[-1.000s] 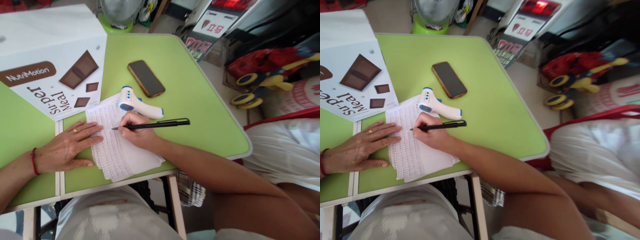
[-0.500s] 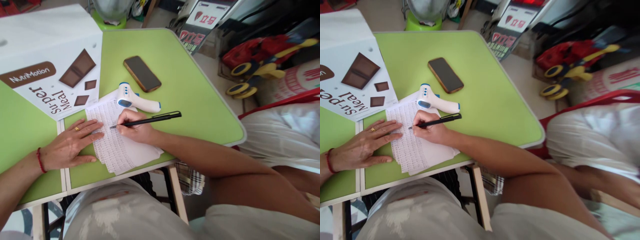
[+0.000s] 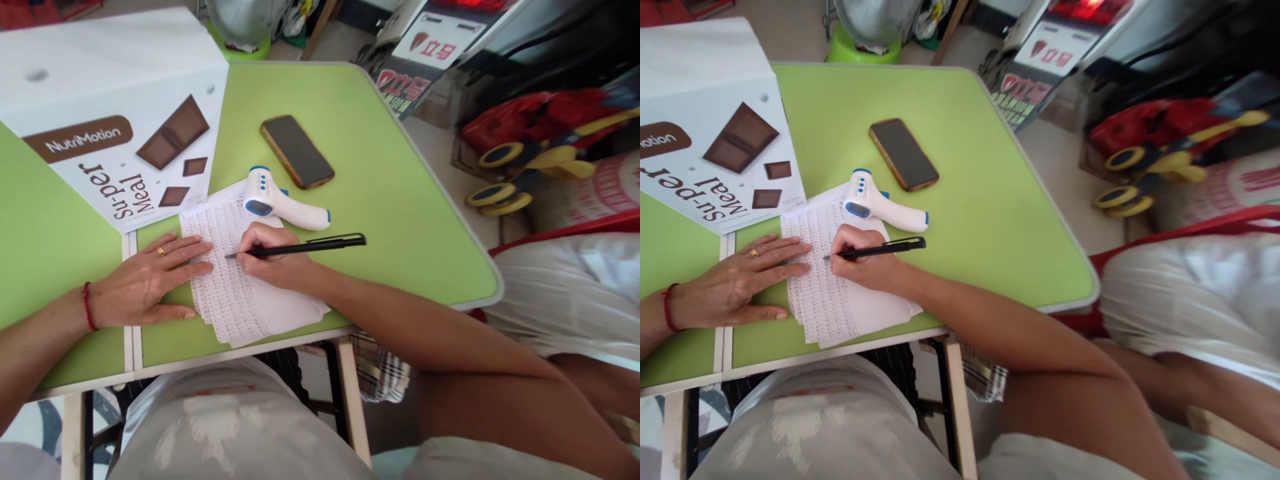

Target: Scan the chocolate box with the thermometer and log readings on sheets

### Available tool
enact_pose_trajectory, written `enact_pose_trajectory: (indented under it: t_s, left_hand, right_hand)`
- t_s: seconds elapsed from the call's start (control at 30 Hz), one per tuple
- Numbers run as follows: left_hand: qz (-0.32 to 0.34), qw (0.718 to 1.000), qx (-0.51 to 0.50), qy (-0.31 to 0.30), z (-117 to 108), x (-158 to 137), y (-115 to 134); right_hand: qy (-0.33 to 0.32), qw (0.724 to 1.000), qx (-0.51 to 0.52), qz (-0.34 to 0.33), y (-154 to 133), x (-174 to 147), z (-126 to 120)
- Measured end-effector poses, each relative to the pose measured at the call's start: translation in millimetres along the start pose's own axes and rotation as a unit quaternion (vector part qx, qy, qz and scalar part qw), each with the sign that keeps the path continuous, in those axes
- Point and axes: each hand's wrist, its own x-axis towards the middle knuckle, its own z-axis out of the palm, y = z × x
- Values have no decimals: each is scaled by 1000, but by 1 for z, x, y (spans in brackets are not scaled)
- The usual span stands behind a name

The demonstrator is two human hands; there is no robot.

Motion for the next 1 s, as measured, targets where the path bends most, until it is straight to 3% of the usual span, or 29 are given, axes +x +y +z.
enact_pose_trajectory:
  t_s: [0.23, 0.33, 0.5, 1.0]
  left_hand:
    - [1, 1000, -2, -1, -1, -1, 0]
    - [0, 1000, -4, 3, 0, -1, -1]
    - [3, 1000, -8, 6, 0, -2, -1]
    - [9, 1000, 6, 10, 2, -2, -2]
  right_hand:
    - [-7, 999, 4, 44, -1, 0, -1]
    - [16, 999, -2, 34, -1, 0, 0]
    - [-9, 1000, 17, 17, 1, 0, 0]
    - [5, 1000, -1, 13, 1, 0, -1]
